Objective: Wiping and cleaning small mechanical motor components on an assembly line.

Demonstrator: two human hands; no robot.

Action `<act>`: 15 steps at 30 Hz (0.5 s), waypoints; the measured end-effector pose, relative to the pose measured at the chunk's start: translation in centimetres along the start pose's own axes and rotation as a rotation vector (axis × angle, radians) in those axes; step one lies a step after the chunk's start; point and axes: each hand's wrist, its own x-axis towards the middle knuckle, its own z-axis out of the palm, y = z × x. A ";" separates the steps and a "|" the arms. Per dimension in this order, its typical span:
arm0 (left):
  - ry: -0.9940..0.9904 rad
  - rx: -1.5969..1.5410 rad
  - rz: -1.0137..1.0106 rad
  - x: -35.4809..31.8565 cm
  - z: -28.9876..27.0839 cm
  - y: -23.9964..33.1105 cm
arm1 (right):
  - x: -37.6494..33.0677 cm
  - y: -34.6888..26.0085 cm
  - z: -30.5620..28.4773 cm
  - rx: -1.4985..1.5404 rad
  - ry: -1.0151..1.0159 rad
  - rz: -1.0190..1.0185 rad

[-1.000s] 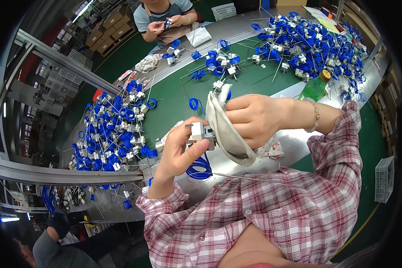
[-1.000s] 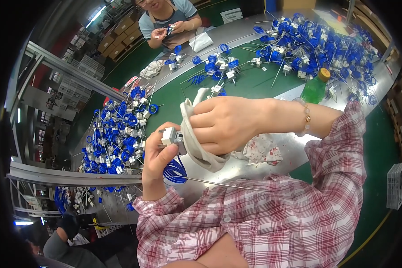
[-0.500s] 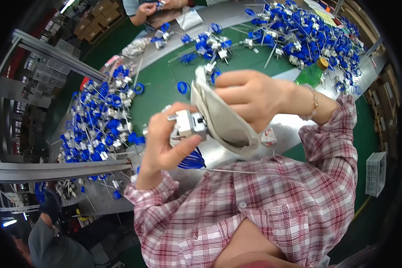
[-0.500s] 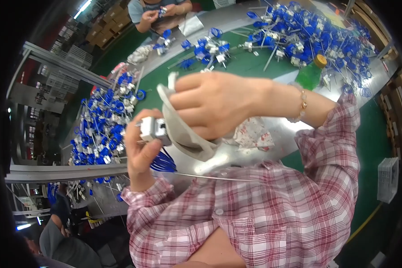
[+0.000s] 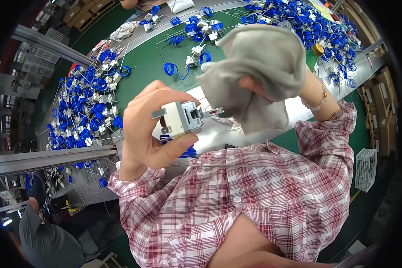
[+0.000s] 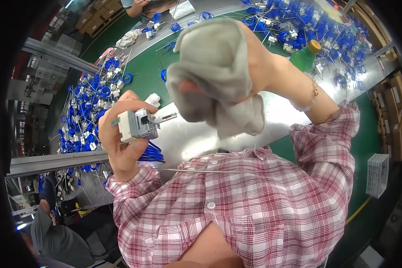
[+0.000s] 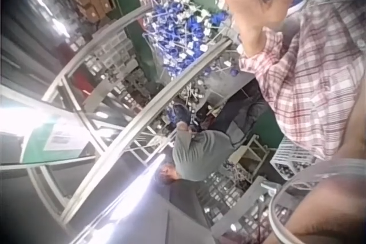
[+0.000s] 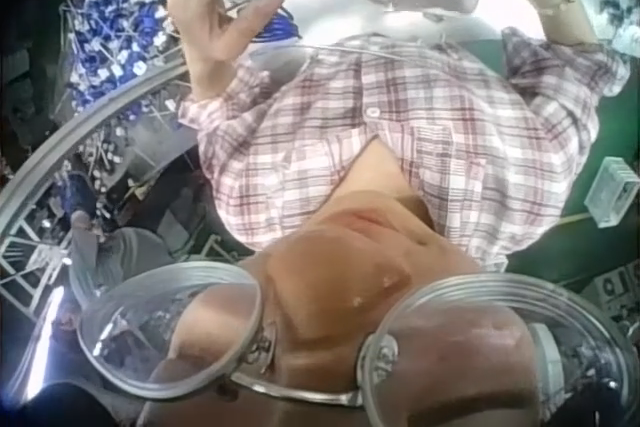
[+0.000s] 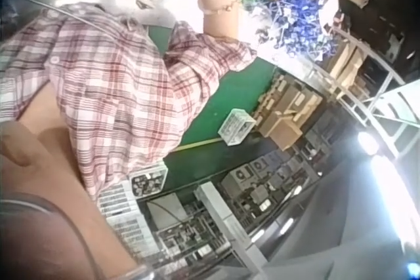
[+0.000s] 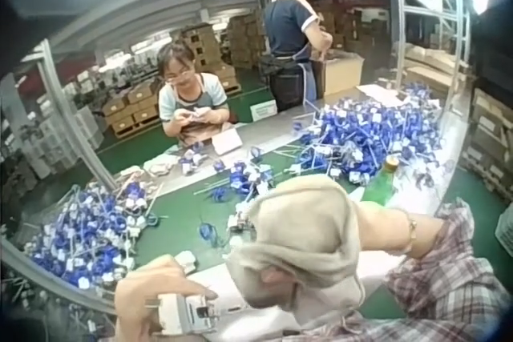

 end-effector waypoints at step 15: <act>0.022 -0.111 -0.074 0.2 0.2 0.4 | 1.4 -3.6 3.2 0.364 0.342 -0.038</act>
